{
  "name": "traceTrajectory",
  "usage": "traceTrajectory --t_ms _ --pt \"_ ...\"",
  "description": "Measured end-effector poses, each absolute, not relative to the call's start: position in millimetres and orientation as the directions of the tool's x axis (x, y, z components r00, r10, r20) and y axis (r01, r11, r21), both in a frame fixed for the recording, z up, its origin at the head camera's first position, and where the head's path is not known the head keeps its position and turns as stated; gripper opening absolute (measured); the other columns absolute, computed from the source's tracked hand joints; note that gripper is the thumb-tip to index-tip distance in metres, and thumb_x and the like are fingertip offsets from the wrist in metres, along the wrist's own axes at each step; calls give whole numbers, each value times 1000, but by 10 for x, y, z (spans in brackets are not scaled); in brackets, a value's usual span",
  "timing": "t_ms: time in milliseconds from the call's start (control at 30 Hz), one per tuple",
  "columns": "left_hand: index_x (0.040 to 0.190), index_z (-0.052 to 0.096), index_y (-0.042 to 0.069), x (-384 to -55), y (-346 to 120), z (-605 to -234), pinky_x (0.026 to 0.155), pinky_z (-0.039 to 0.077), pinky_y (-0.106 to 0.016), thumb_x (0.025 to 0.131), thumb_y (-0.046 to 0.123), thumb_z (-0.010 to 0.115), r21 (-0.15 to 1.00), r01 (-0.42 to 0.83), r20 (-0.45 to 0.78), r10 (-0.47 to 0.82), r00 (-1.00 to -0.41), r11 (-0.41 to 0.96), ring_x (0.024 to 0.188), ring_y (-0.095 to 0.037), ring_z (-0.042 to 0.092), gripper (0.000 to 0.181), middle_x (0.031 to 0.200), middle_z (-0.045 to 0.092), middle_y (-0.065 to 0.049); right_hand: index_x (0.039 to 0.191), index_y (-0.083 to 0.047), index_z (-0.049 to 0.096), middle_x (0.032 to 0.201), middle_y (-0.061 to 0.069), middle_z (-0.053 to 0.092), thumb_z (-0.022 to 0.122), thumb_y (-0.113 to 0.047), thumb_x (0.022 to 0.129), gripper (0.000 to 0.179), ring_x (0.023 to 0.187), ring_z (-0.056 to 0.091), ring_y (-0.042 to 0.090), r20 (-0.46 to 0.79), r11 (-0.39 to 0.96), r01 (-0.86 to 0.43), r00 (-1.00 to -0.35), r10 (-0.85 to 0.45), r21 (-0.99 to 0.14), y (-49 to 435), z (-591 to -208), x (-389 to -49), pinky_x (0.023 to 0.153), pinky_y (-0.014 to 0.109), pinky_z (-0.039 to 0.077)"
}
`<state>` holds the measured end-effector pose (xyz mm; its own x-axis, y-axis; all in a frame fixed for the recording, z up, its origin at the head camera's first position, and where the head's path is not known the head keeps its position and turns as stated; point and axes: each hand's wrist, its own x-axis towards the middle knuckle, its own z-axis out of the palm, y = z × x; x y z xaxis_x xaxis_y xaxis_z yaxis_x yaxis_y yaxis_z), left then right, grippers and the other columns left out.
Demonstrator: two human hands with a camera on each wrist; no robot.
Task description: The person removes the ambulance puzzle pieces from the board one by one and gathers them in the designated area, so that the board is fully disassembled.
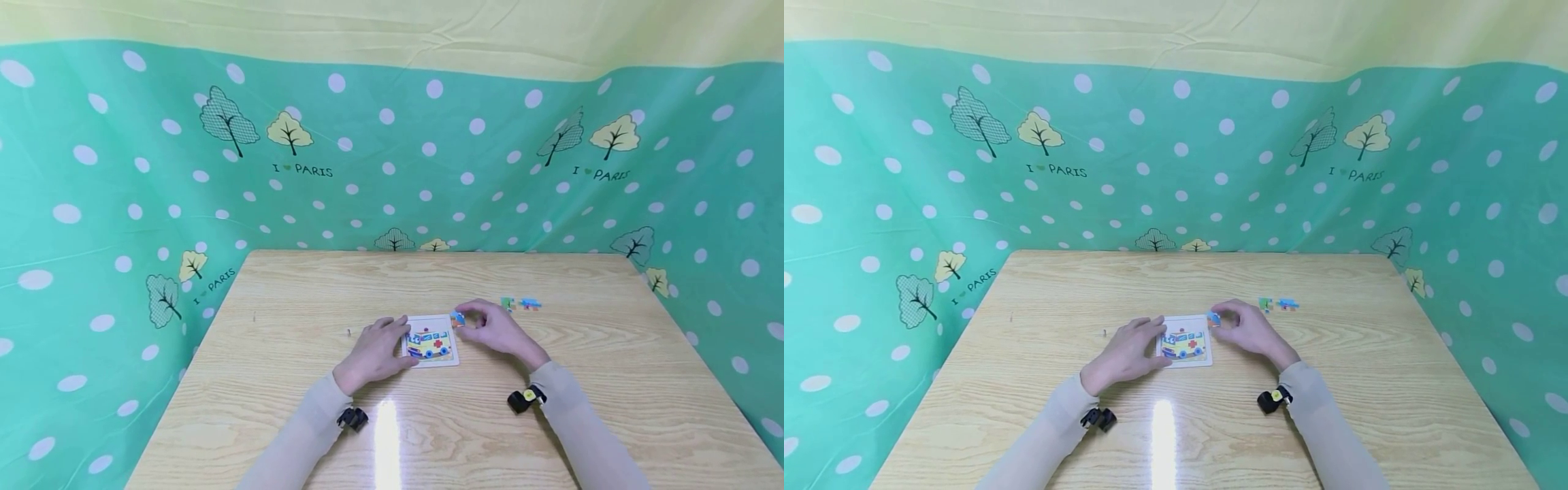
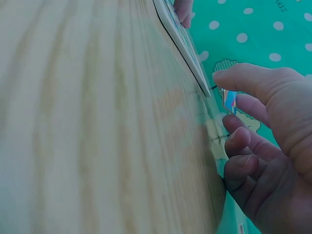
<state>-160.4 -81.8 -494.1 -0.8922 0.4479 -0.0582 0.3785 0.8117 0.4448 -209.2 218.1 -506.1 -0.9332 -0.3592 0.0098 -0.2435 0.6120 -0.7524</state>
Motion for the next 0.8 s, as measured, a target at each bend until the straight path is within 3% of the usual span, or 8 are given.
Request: traceTrajectory --t_ms 433,800 --pt "154 56 9 -1601 -822 -4943 125 36 -63 94 51 78 450 370 -61 442 -895 813 155 -41 40 76 169 45 -11 137 -13 71 119 9 71 85 -29 91 50 62 50 11 18 598 -226 -943 -334 -769 2334 -5047 -2064 56 25 44" --pt "154 55 8 -1602 -817 -4935 125 35 -64 94 50 78 443 372 -70 445 -893 816 155 -41 40 77 169 44 -11 136 -11 70 112 11 69 86 -27 91 51 63 50 12 -6 611 -175 -959 -282 -772 2514 -5067 -2066 55 25 43"
